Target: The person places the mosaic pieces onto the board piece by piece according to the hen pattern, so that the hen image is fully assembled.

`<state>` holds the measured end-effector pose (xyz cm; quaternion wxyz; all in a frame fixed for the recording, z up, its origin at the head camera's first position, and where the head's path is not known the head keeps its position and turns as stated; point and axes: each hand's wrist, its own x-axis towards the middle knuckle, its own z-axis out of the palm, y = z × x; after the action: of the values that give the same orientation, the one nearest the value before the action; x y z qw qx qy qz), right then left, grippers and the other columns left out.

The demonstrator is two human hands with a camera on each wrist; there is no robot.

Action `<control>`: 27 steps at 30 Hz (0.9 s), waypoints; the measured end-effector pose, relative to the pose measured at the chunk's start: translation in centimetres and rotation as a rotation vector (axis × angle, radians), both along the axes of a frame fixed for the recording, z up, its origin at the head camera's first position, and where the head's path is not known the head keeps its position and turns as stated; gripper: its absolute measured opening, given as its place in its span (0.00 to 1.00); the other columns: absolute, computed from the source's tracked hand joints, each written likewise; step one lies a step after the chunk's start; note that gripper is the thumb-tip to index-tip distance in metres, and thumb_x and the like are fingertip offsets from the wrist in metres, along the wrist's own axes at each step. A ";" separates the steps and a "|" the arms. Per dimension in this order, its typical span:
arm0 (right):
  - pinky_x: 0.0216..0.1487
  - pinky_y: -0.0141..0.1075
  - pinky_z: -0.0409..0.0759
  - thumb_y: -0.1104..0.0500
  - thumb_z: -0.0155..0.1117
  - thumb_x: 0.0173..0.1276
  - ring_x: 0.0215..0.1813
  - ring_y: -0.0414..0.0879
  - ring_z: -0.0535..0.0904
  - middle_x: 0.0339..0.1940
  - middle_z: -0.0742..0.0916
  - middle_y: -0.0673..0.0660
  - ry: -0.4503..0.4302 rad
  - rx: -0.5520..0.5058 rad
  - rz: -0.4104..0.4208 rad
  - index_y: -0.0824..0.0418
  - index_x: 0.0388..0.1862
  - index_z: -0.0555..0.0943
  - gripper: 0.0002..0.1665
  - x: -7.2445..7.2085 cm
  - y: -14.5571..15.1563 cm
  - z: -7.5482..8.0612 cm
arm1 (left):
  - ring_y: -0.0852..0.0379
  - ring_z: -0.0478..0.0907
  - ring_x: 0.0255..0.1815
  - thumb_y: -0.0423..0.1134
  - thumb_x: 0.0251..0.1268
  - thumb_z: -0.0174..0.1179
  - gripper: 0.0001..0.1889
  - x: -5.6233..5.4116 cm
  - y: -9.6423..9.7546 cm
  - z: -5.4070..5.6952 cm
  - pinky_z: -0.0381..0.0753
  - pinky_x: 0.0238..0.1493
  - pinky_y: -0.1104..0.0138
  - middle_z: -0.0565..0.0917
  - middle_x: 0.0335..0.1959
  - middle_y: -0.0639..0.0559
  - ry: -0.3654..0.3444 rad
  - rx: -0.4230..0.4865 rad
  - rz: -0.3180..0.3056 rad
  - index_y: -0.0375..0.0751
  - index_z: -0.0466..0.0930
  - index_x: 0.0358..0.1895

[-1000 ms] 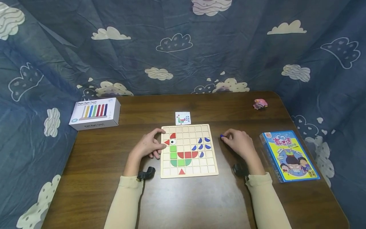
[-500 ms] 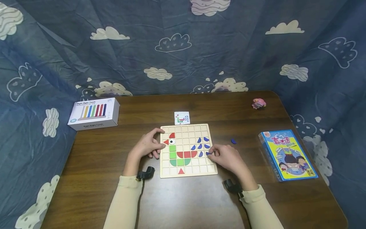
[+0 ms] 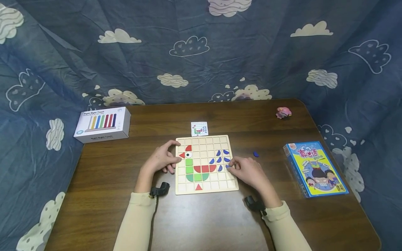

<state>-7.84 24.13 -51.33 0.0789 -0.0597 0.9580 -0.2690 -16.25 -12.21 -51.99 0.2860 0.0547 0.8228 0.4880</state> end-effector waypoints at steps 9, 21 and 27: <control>0.27 0.38 0.66 0.47 0.70 0.75 0.25 0.47 0.74 0.26 0.82 0.56 0.074 0.039 -0.259 0.60 0.55 0.84 0.20 -1.6 6.0 -0.2 | 0.52 0.87 0.18 0.42 0.67 0.74 0.34 -0.1 0.0 -0.1 0.81 0.18 0.66 0.88 0.23 0.46 0.002 -0.003 0.001 0.61 0.69 0.72; 0.27 0.38 0.67 0.49 0.69 0.76 0.27 0.49 0.75 0.28 0.85 0.57 0.066 0.062 -0.311 0.63 0.49 0.85 0.17 -1.6 7.7 -0.7 | 0.52 0.87 0.18 0.43 0.67 0.74 0.33 0.0 0.0 0.0 0.81 0.18 0.67 0.88 0.23 0.46 0.004 -0.004 0.001 0.61 0.69 0.72; 0.30 0.36 0.70 0.51 0.72 0.73 0.28 0.45 0.75 0.26 0.83 0.52 -0.025 -0.144 -0.149 0.59 0.44 0.86 0.13 -0.3 4.4 0.0 | 0.52 0.87 0.18 0.43 0.67 0.74 0.33 0.0 0.1 0.0 0.81 0.18 0.66 0.87 0.23 0.46 0.000 -0.004 0.001 0.61 0.69 0.72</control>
<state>-8.10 28.48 -51.36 0.0663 0.0093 0.9369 -0.3431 -16.22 -12.14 -51.97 0.2859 0.0536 0.8238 0.4865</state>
